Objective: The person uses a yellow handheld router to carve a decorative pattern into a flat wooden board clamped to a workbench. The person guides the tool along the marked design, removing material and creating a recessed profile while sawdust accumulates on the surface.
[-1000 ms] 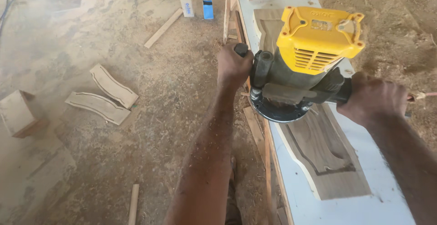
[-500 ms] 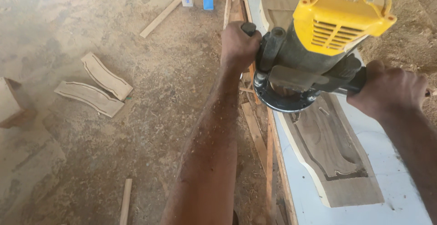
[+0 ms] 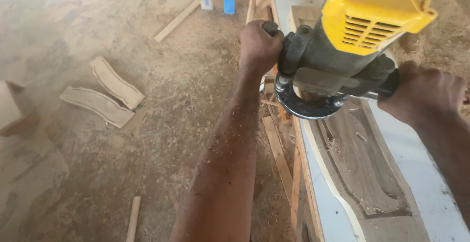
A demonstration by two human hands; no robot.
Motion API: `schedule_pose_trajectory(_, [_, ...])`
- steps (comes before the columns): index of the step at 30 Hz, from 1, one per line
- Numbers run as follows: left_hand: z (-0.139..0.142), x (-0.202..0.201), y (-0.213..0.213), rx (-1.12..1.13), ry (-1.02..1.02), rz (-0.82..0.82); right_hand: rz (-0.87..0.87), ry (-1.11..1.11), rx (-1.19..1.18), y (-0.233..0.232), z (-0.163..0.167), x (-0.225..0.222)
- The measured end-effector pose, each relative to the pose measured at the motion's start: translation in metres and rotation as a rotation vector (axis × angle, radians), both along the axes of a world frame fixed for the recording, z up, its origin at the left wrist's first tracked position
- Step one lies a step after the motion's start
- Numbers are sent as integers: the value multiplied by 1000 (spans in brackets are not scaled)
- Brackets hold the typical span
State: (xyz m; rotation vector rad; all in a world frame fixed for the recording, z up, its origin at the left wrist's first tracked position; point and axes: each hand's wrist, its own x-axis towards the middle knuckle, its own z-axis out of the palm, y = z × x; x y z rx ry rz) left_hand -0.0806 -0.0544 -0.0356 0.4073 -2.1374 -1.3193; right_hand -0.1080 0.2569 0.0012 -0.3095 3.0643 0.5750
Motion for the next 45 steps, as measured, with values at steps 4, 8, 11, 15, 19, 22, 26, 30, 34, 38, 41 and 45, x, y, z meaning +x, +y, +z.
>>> schedule_pose_trajectory(4, [1, -10, -3, -20, 32, 5, 44, 29, -61, 2, -5, -21])
schedule_pose_trajectory(8, [4, -6, 0, 22, -69, -14, 21, -49, -18, 12, -11, -23])
schedule_pose_trajectory(11, [6, 3, 5, 53, -74, 8, 6, -47, -56, 17, -11, -21])
schedule_pose_trajectory(15, [13, 7, 20, 61, -108, 25, 93, 42, -55, 31, -5, -11])
schedule_pose_trajectory(19, [11, 23, 38, 63, -116, 17, 112, 55, -89, 47, -8, 10])
schedule_pose_trajectory(22, [8, 30, 42, 18, -26, 22, 46, -26, -75, 50, -8, 10])
schedule_pose_trajectory(26, [5, 26, 34, -35, -74, -30, 58, -33, -20, 49, -9, 6])
schedule_pose_trajectory(30, [3, 15, 28, 1, 27, -6, 143, 61, -104, 49, -17, 2])
schedule_pose_trajectory(34, [1, 9, 24, -3, 15, -22, 157, 70, -115, 48, -20, -4])
schedule_pose_trajectory(38, [3, -7, 8, 118, -186, -71, 122, 38, -94, 30, -15, -15])
schedule_pose_trajectory(41, [4, -13, -3, 44, -110, -35, 24, -69, -110, 11, -8, -22])
schedule_pose_trajectory(45, [3, -8, -4, -14, -86, -11, 27, -94, -112, 4, 1, -16])
